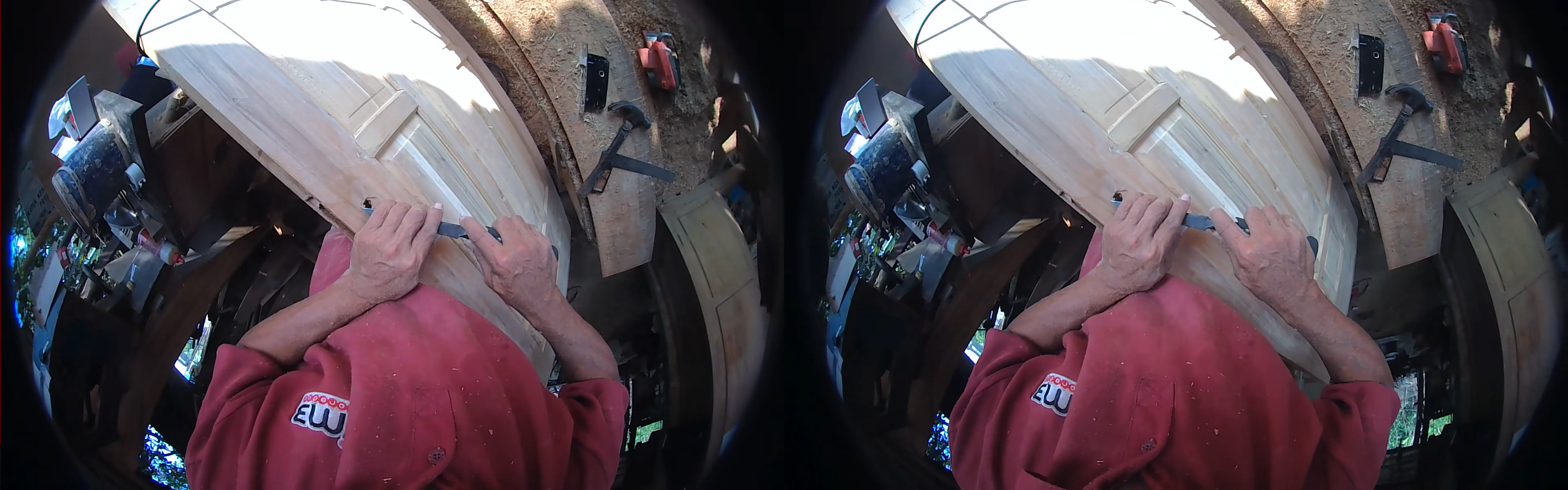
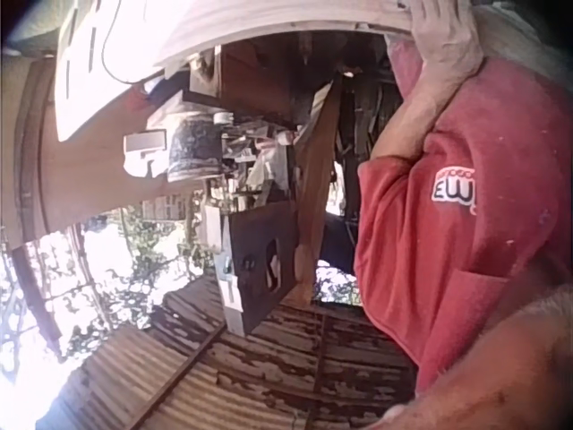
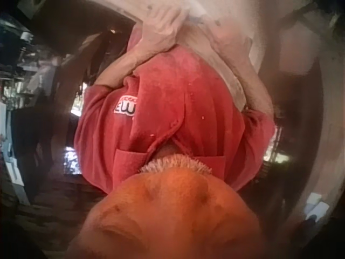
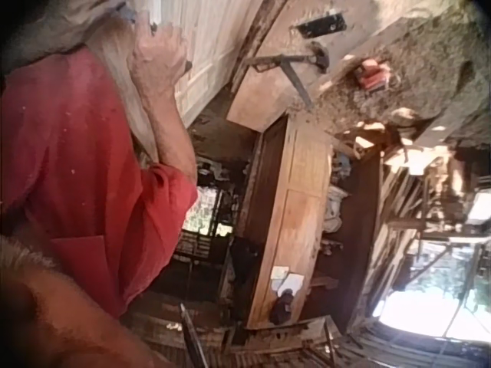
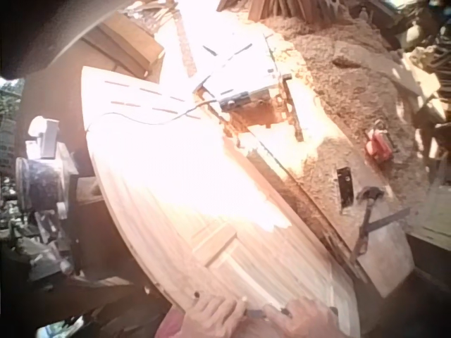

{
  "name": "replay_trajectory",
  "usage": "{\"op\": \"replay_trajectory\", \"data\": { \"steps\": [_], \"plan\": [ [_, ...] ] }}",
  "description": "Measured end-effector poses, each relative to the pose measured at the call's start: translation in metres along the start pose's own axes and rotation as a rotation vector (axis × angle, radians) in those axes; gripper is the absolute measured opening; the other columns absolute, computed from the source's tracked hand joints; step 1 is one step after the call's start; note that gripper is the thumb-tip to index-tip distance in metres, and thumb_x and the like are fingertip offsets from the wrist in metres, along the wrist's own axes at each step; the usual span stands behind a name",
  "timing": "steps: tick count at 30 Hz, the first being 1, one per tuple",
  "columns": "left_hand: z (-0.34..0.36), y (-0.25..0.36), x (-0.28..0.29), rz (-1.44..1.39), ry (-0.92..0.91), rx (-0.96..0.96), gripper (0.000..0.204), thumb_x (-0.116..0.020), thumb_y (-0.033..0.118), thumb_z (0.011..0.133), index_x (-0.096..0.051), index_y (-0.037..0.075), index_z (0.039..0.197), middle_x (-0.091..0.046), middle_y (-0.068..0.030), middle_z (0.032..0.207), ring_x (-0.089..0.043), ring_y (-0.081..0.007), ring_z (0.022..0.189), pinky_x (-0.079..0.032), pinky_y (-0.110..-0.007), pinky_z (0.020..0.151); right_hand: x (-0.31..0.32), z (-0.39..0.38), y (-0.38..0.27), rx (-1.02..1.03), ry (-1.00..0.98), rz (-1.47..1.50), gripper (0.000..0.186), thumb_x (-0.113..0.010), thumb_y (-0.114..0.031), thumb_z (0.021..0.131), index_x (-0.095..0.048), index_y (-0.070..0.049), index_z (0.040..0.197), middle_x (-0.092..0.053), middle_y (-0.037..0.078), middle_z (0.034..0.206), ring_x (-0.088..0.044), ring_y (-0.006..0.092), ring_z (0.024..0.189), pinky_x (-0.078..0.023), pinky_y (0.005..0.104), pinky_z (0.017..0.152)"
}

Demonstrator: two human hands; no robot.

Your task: The person carves out a recessed area in the edge of a wooden door using a chisel and a hammer.

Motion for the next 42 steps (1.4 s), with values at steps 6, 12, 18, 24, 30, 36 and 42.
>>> {"op": "replay_trajectory", "data": {
  "steps": [6, 12, 18, 24, 30, 36, 42],
  "plan": [
    [-0.001, 0.002, 0.001, -0.069, -0.062, -0.041, 0.054, -0.074, 0.014, 0.075, -0.061, -0.003, 0.125, -0.059, -0.0104, 0.09, -0.06, -0.0274, 0.085, -0.049, -0.041, 0.08, -0.003, -0.011, -0.013, -0.12, -0.033, 0.101, 0.035, -0.069, -0.022, 0.089, -0.065, -0.015, 0.123, -0.05, 0.008, 0.078, -0.057, 0.0258, 0.072, -0.048, 0.0402, 0.062],
    [-0.005, 0.002, 0.004, -0.041, -0.079, -0.071, 0.052, -0.075, 0.019, 0.075, -0.063, -0.002, 0.122, -0.058, -0.0088, 0.089, -0.059, -0.0264, 0.083, -0.049, -0.04, 0.079, 0.001, -0.013, -0.017, -0.106, -0.008, 0.093, 0.032, -0.065, -0.02, 0.09, -0.063, -0.016, 0.122, -0.051, 0.007, 0.076, -0.059, 0.0234, 0.074, -0.048, 0.0386, 0.06],
    [0.004, 0.0, 0.009, -0.041, -0.004, -0.011, 0.047, -0.075, 0.021, 0.078, -0.065, -0.002, 0.117, -0.06, -0.01, 0.092, -0.06, -0.027, 0.085, -0.049, -0.039, 0.08, 0.019, 0.002, -0.008, 0.007, -0.019, -0.037, 0.033, -0.068, -0.021, 0.09, -0.067, -0.017, 0.122, -0.05, 0.006, 0.076, -0.058, 0.0244, 0.072, -0.049, 0.0385, 0.061],
    [0.003, 0.0, 0.013, -0.072, 0.099, 0.002, 0.045, -0.075, 0.022, 0.078, -0.067, -0.001, 0.115, -0.061, -0.0112, 0.089, -0.062, -0.028, 0.083, -0.053, -0.043, 0.085, 0.029, 0.009, -0.021, -0.035, -0.118, -0.099, 0.031, -0.063, -0.021, 0.092, -0.063, -0.015, 0.123, -0.054, 0.008, 0.077, -0.06, 0.0246, 0.072, -0.05, 0.039, 0.061],
    [0.001, 0.002, 0.011, -0.111, 0.163, -0.067, 0.044, -0.075, 0.023, 0.076, -0.068, 0.0, 0.114, -0.06, -0.0095, 0.086, -0.062, -0.0261, 0.081, -0.053, -0.043, 0.086, 0.039, 0.005, -0.033, -0.166, -0.189, -0.055, 0.032, -0.063, -0.022, 0.092, -0.062, -0.014, 0.124, -0.056, 0.009, 0.078, -0.063, 0.0259, 0.075, -0.052, 0.0391, 0.063],
    [-0.01, -0.003, 0.005, -0.172, 0.132, -0.106, 0.047, -0.074, 0.026, 0.074, -0.069, 0.003, 0.114, -0.059, -0.0061, 0.083, -0.061, -0.0233, 0.078, -0.052, -0.04, 0.081, 0.035, 0.003, -0.052, -0.282, -0.252, -0.071, 0.027, -0.065, -0.023, 0.092, -0.063, -0.014, 0.117, -0.057, 0.011, 0.077, -0.064, 0.0274, 0.074, -0.052, 0.0405, 0.061],
    [-0.016, 0.0, 0.009, -0.137, 0.051, -0.187, 0.048, -0.071, 0.03, 0.074, -0.069, 0.007, 0.117, -0.058, -0.0025, 0.084, -0.058, -0.0192, 0.078, -0.045, -0.035, 0.077, 0.011, -0.013, -0.038, -0.337, -0.295, 0.202, 0.026, -0.063, -0.027, 0.094, -0.062, -0.006, 0.109, -0.063, 0.015, 0.081, -0.067, 0.0331, 0.081, -0.053, 0.045, 0.07]
  ]
}}
Point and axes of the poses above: each hand's wrist, its own z-axis towards the middle knuckle, its own x-axis out of the back of the hand, y = z × x, the point moved 7 cm from there along z, towards the middle knuckle
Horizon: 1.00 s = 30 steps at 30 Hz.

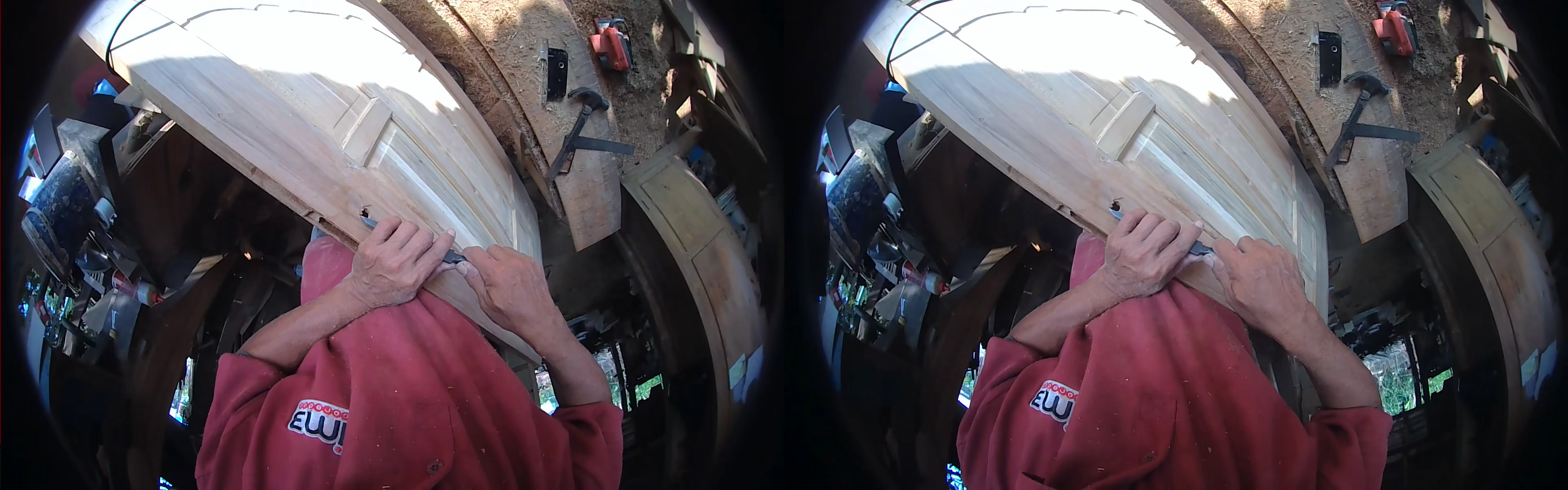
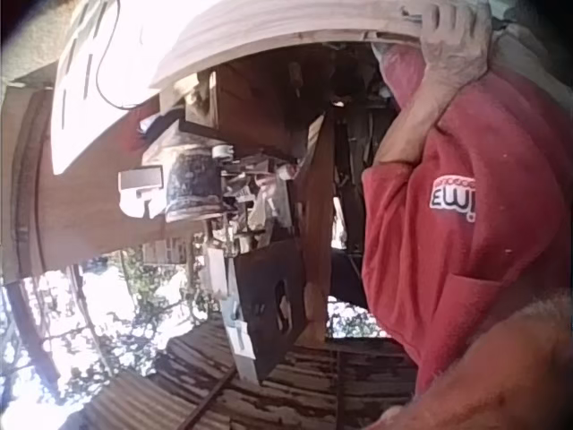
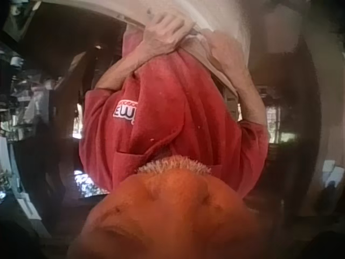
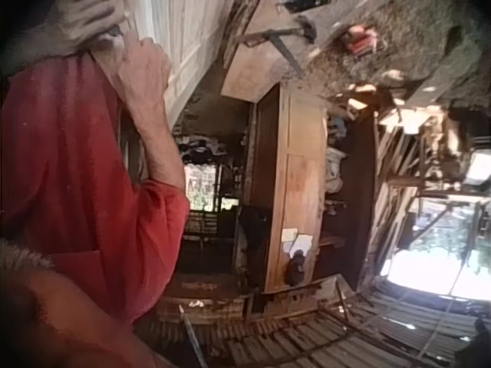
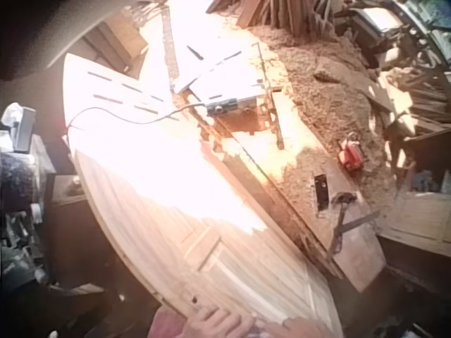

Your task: The person carves out a recessed area in the edge of a wooden door using a chisel and a hammer.

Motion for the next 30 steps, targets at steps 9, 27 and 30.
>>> {"op": "replay_trajectory", "data": {
  "steps": [9, 27, 30],
  "plan": [
    [-0.013, 0.013, 0.004, 0.06, 0.114, -0.237, 0.04, -0.061, 0.025, 0.079, -0.068, 0.005, 0.113, -0.059, -0.0041, 0.091, -0.057, -0.0178, 0.085, -0.042, -0.034, 0.081, -0.062, 0.038, 0.029, -0.039, -1.012, 1.148, 0.047, -0.051, -0.043, 0.105, -0.064, -0.002, 0.123, -0.071, 0.008, 0.096, -0.066, 0.0153, 0.088, -0.053, 0.0317, 0.08],
    [-0.029, 0.002, 0.075, 0.192, 0.375, -0.157, 0.027, -0.063, 0.015, 0.091, -0.063, 0.019, 0.118, -0.05, -0.0019, 0.108, -0.051, -0.017, 0.096, -0.044, -0.034, 0.078, -0.018, 0.081, 0.024, 0.278, 0.217, 0.659, 0.028, -0.059, -0.028, 0.101, -0.066, -0.003, 0.111, -0.066, 0.015, 0.083, -0.065, 0.0312, 0.073, -0.05, 0.0428, 0.069],
    [-0.04, -0.092, 0.157, 0.085, 0.898, 0.514, 0.043, -0.056, 0.013, 0.101, -0.041, -0.002, 0.138, -0.049, -0.0136, 0.126, -0.053, -0.022, 0.112, -0.045, -0.035, 0.099, -0.027, 0.088, 0.025, 0.246, 0.219, 0.578, 0.024, -0.059, -0.024, 0.1, -0.065, -0.003, 0.11, -0.068, 0.017, 0.09, -0.067, 0.0348, 0.079, -0.051, 0.0438, 0.072]
  ]
}}
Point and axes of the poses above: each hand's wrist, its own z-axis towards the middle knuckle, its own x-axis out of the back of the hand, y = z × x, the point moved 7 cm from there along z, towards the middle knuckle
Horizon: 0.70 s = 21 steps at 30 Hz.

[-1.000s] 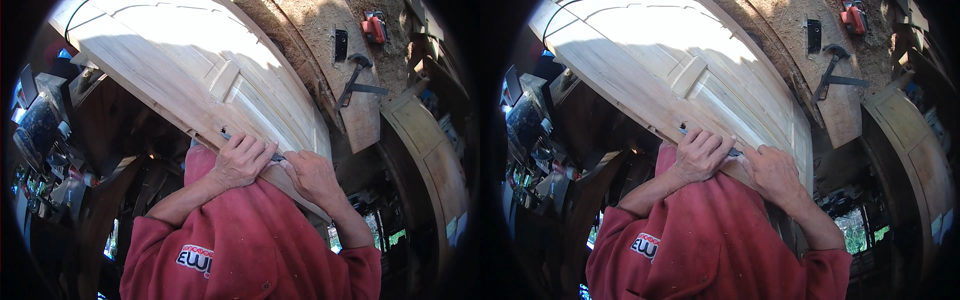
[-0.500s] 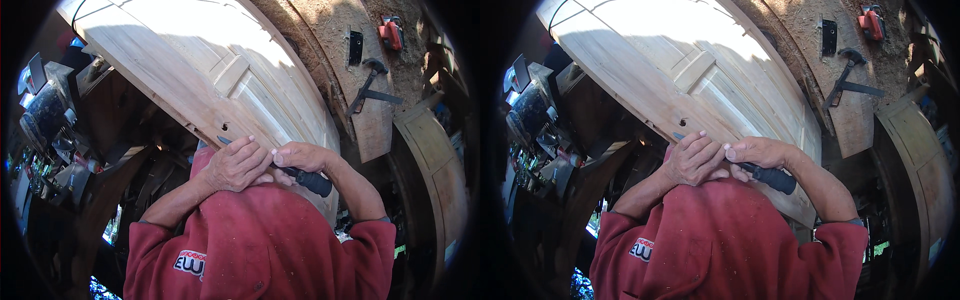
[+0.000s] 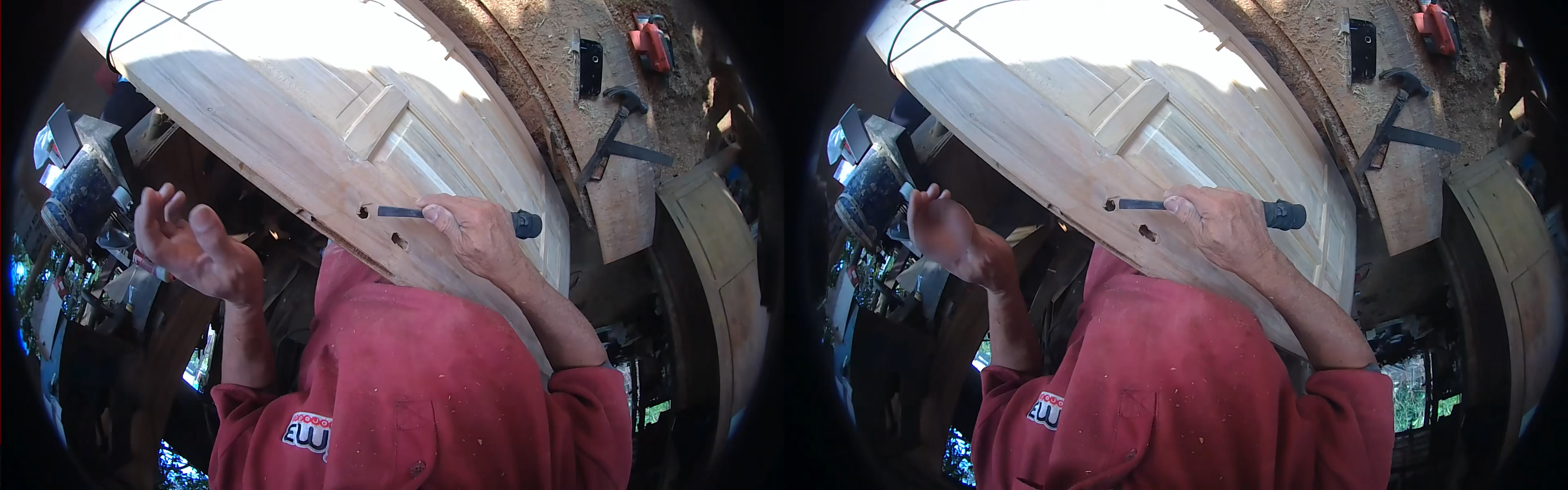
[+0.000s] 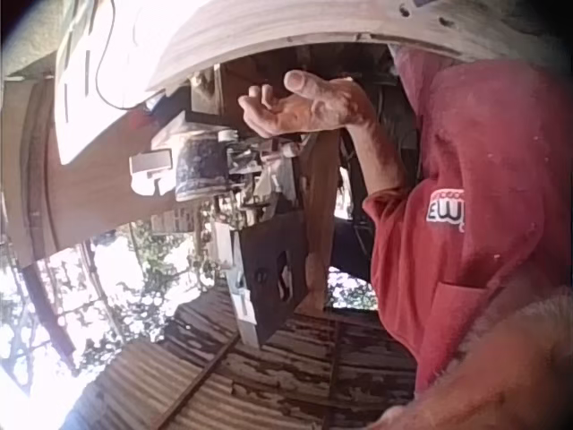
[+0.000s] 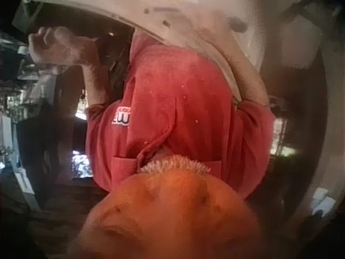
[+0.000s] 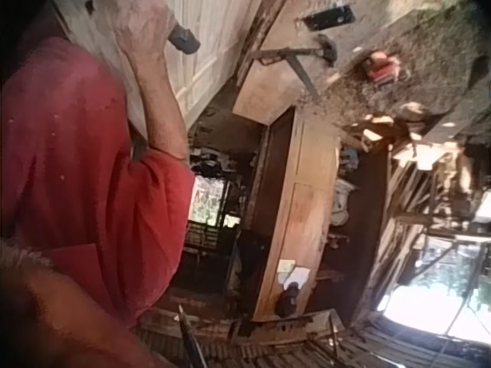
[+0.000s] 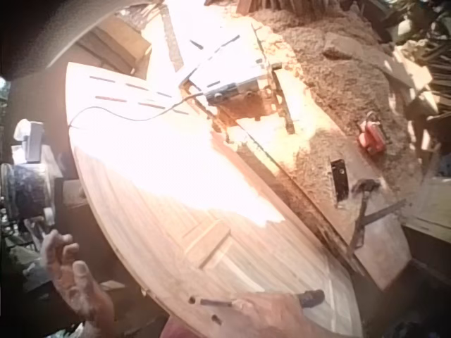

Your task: The person carves out a recessed area in the edge of a wooden door using a chisel and a hammer.

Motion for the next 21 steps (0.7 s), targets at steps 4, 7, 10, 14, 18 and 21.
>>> {"op": "replay_trajectory", "data": {
  "steps": [4, 7, 10, 14, 18, 21],
  "plan": [
    [0.101, -0.118, -0.003, -0.258, 0.087, 0.52, 0.064, -0.073, 0.026, 0.093, -0.041, -0.007, 0.138, -0.052, -0.0117, 0.123, -0.055, -0.0187, 0.114, -0.046, -0.034, 0.098, -0.009, 0.001, -0.002, -0.061, -0.127, -0.2, 0.027, -0.059, -0.021, 0.1, -0.063, -0.004, 0.119, -0.07, 0.019, 0.099, -0.069, 0.0375, 0.087, -0.054, 0.0422, 0.074],
    [0.139, -0.167, -0.042, -0.276, -0.088, 0.761, 0.074, -0.081, 0.036, 0.085, -0.047, -0.009, 0.133, -0.06, -0.0135, 0.116, -0.062, -0.0218, 0.104, -0.05, -0.037, 0.094, -0.02, -0.005, 0.0, -0.163, -0.116, -0.199, 0.034, -0.061, -0.021, 0.099, -0.059, -0.007, 0.13, -0.071, 0.018, 0.098, -0.069, 0.038, 0.087, -0.054, 0.0423, 0.072],
    [0.171, -0.211, -0.04, -0.214, -0.167, 0.793, 0.045, -0.075, 0.031, 0.09, -0.061, -0.006, 0.113, -0.067, -0.0164, 0.108, -0.07, -0.0266, 0.089, -0.059, -0.04, 0.077, -0.024, -0.004, -0.022, 0.061, 0.015, -0.047, 0.032, -0.062, -0.021, 0.098, -0.061, -0.007, 0.127, -0.067, 0.018, 0.086, -0.067, 0.0376, 0.08, -0.053, 0.0459, 0.069],
    [0.168, -0.227, -0.053, -0.263, -0.129, 0.734, 0.035, -0.071, 0.024, 0.094, -0.062, -0.007, 0.107, -0.068, -0.0141, 0.094, -0.07, -0.0249, 0.078, -0.061, -0.038, 0.069, -0.021, 0.002, -0.021, 0.022, 0.008, -0.031, 0.028, -0.063, -0.02, 0.098, -0.063, -0.009, 0.123, -0.064, 0.016, 0.081, -0.066, 0.036, 0.076, -0.052, 0.046, 0.067],
    [0.169, -0.23, -0.052, -0.152, -0.135, 0.783, 0.029, -0.068, 0.02, 0.095, -0.062, -0.007, 0.105, -0.068, -0.0136, 0.093, -0.07, -0.0246, 0.077, -0.061, -0.038, 0.069, -0.024, 0.008, -0.017, 0.103, -0.029, -0.257, 0.017, -0.064, -0.02, 0.097, -0.066, -0.008, 0.109, -0.063, 0.013, 0.079, -0.066, 0.0336, 0.072, -0.051, 0.0446, 0.061],
    [0.17, -0.216, -0.055, -0.122, -0.114, 0.721, 0.026, -0.067, 0.018, 0.096, -0.063, -0.007, 0.103, -0.068, -0.0129, 0.093, -0.07, -0.0245, 0.076, -0.061, -0.038, 0.069, -0.02, 0.008, -0.023, 0.086, 0.003, -0.242, 0.014, -0.063, -0.021, 0.096, -0.064, -0.007, 0.102, -0.061, 0.013, 0.078, -0.064, 0.0333, 0.067, -0.049, 0.0452, 0.056]
  ]
}}
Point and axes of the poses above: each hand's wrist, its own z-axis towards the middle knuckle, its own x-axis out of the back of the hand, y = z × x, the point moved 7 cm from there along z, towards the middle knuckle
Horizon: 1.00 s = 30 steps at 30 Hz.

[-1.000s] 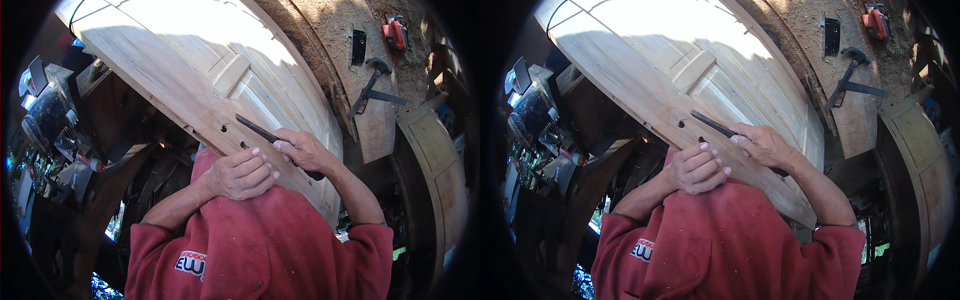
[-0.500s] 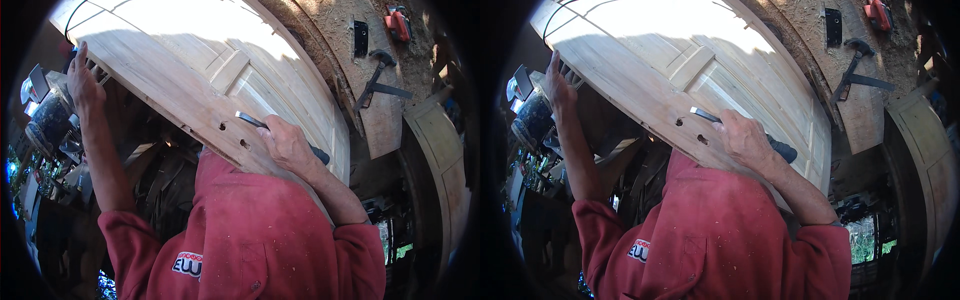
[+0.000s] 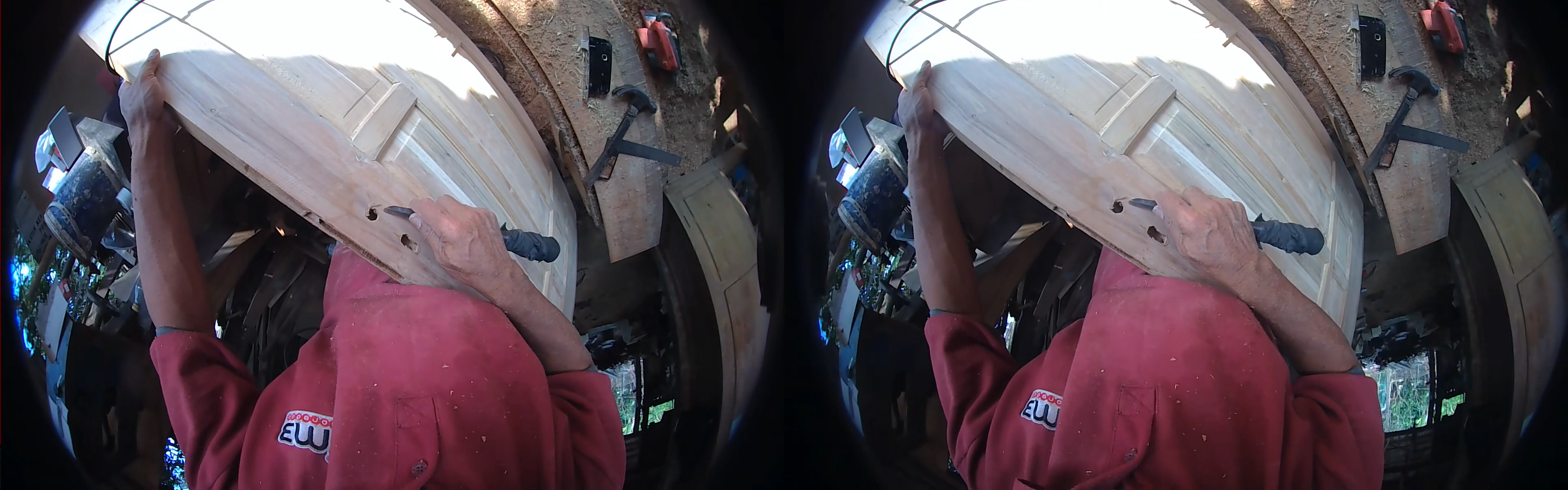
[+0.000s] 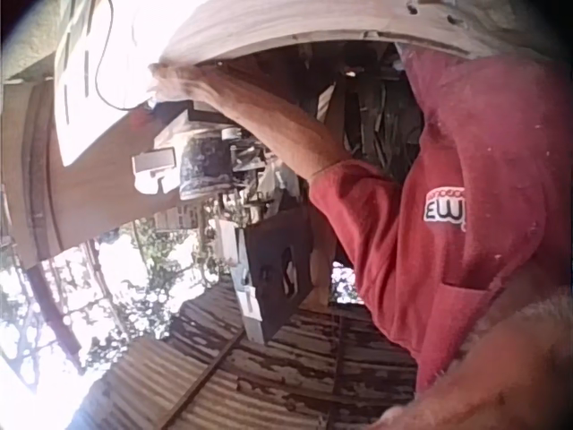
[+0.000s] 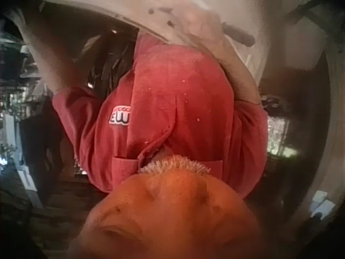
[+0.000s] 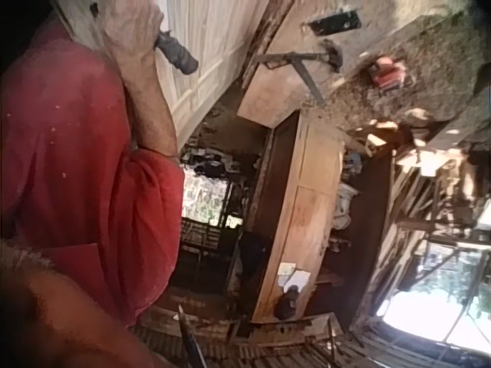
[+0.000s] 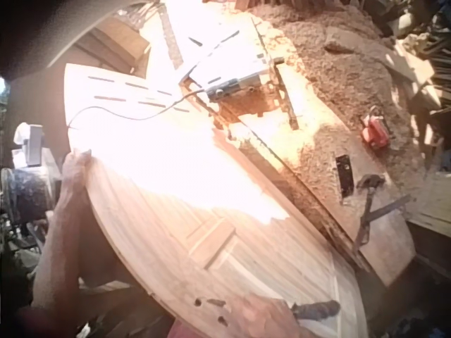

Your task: The person carves out a recessed area in the edge of a wooden door using a chisel and a hammer.

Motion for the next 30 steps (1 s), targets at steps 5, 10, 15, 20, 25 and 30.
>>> {"op": "replay_trajectory", "data": {
  "steps": [5, 10, 15, 20, 25, 30],
  "plan": [
    [0.015, -0.008, 0.009, 0.07, -0.029, 0.013, 0.026, -0.066, 0.017, 0.096, -0.063, -0.007, 0.102, -0.068, -0.0132, 0.092, -0.07, -0.0247, 0.075, -0.062, -0.038, 0.068, -0.004, -0.003, -0.009, -0.046, -0.008, 0.014, 0.017, -0.063, -0.024, 0.096, -0.062, -0.007, 0.1, -0.059, 0.014, 0.077, -0.065, 0.0352, 0.066, -0.05, 0.0472, 0.056],
    [0.012, -0.01, 0.009, 0.032, -0.067, 0.008, 0.026, -0.066, 0.017, 0.096, -0.063, -0.009, 0.102, -0.068, -0.0132, 0.09, -0.07, -0.0244, 0.075, -0.062, -0.037, 0.067, -0.001, 0.004, -0.024, -0.094, -0.059, -0.012, 0.018, -0.063, -0.024, 0.094, -0.059, -0.007, 0.099, -0.06, 0.016, 0.08, -0.067, 0.0373, 0.067, -0.051, 0.0495, 0.056],
    [0.008, -0.014, -0.003, -0.017, -0.063, 0.039, 0.025, -0.064, 0.015, 0.097, -0.062, -0.008, 0.106, -0.068, -0.0138, 0.093, -0.071, -0.0247, 0.079, -0.062, -0.037, 0.069, -0.006, 0.003, -0.026, -0.138, -0.08, -0.079, 0.014, -0.061, -0.018, 0.095, -0.06, -0.006, 0.102, -0.056, 0.016, 0.076, -0.064, 0.0374, 0.063, -0.049, 0.0482, 0.054],
    [0.014, -0.016, 0.017, -0.007, -0.074, -0.039, 0.037, -0.071, 0.026, 0.093, -0.065, -0.008, 0.109, -0.071, -0.014, 0.098, -0.071, -0.021, 0.081, -0.057, -0.031, 0.071, -0.009, 0.007, -0.029, -0.061, -0.073, -0.102, 0.015, -0.062, -0.018, 0.094, -0.06, -0.005, 0.101, -0.055, 0.014, 0.074, -0.064, 0.0345, 0.061, -0.049, 0.0463, 0.051],
    [0.022, -0.015, 0.018, 0.16, -0.084, -0.052, 0.028, -0.063, 0.014, 0.098, -0.059, -0.007, 0.115, -0.068, -0.0152, 0.103, -0.071, -0.025, 0.086, -0.062, -0.037, 0.076, -0.01, 0.012, -0.022, 0.056, -0.045, -0.148, 0.015, -0.066, -0.017, 0.089, -0.061, -0.006, 0.099, -0.054, 0.011, 0.072, -0.063, 0.0302, 0.059, -0.048, 0.0429, 0.049],
    [0.01, -0.017, 0.01, -0.058, -0.049, 0.047, 0.043, -0.07, 0.022, 0.094, -0.058, -0.01, 0.12, -0.068, -0.0167, 0.103, -0.07, -0.0258, 0.089, -0.06, -0.039, 0.078, -0.008, 0.02, -0.019, 0.198, -0.03, -0.168, 0.018, -0.071, -0.018, 0.085, -0.062, -0.007, 0.097, -0.05, 0.007, 0.069, -0.059, 0.0243, 0.055, -0.046, 0.0393, 0.046]
  ]
}}
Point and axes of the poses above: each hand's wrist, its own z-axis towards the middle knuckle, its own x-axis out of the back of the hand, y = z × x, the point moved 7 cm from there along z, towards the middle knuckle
